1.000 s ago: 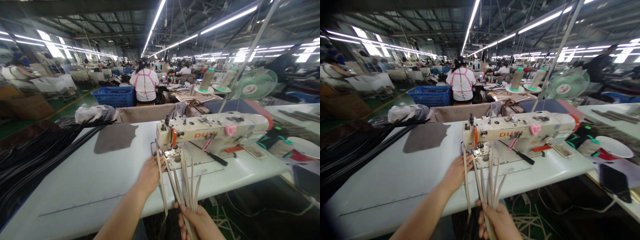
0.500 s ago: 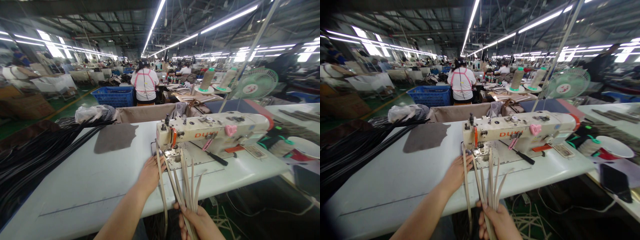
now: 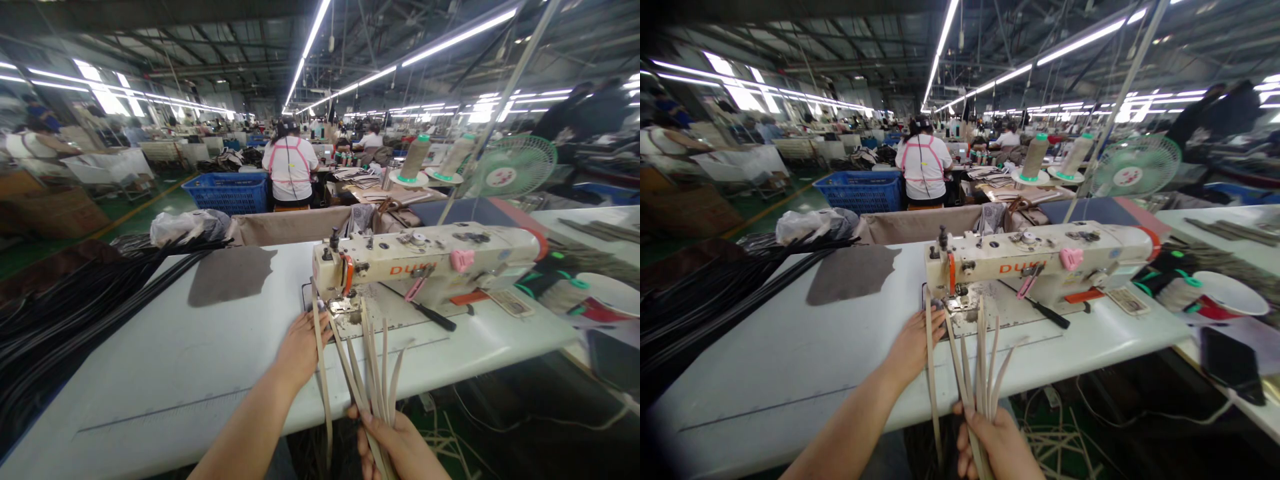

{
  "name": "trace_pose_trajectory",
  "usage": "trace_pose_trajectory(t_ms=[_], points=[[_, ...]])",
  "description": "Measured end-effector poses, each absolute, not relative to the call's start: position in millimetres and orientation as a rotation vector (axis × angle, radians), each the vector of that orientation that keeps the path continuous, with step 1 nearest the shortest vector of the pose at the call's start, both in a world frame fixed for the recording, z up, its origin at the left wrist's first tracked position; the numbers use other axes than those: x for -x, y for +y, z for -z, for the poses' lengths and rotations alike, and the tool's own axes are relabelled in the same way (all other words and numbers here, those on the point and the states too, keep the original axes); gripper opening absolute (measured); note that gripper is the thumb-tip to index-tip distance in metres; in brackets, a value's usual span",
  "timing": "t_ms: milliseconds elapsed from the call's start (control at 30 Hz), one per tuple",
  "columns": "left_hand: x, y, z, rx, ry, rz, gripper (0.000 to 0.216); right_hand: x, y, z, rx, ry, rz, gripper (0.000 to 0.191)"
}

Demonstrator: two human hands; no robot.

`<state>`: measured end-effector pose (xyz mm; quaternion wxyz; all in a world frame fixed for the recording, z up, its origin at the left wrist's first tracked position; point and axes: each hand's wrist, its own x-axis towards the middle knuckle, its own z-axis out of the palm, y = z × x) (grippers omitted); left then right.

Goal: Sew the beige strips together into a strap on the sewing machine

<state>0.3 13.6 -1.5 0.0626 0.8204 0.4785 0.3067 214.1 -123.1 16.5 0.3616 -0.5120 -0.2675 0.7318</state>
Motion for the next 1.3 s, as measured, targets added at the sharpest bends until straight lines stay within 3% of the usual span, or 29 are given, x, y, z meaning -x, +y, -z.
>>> trace_pose_trajectory(t_ms=[167, 833, 1300], points=[[-0.5, 12.9, -1.0, -2.475, 1.456, -0.915, 0.036, -213.3, -118.7, -5.2, 1.343, -0.651, -1.925, 0.079], [0.1, 12.8, -2.6, -2.524, 1.444, -0.894, 0.036, -216.4, -119.0, 10.5, 1.371, -0.684, -1.932, 0.075], [0.8, 13.3, -0.5, -2.505, 1.419, -0.921, 0.036, -212.9, -120.6, -12.8, 1.353, -0.681, -1.918, 0.077]])
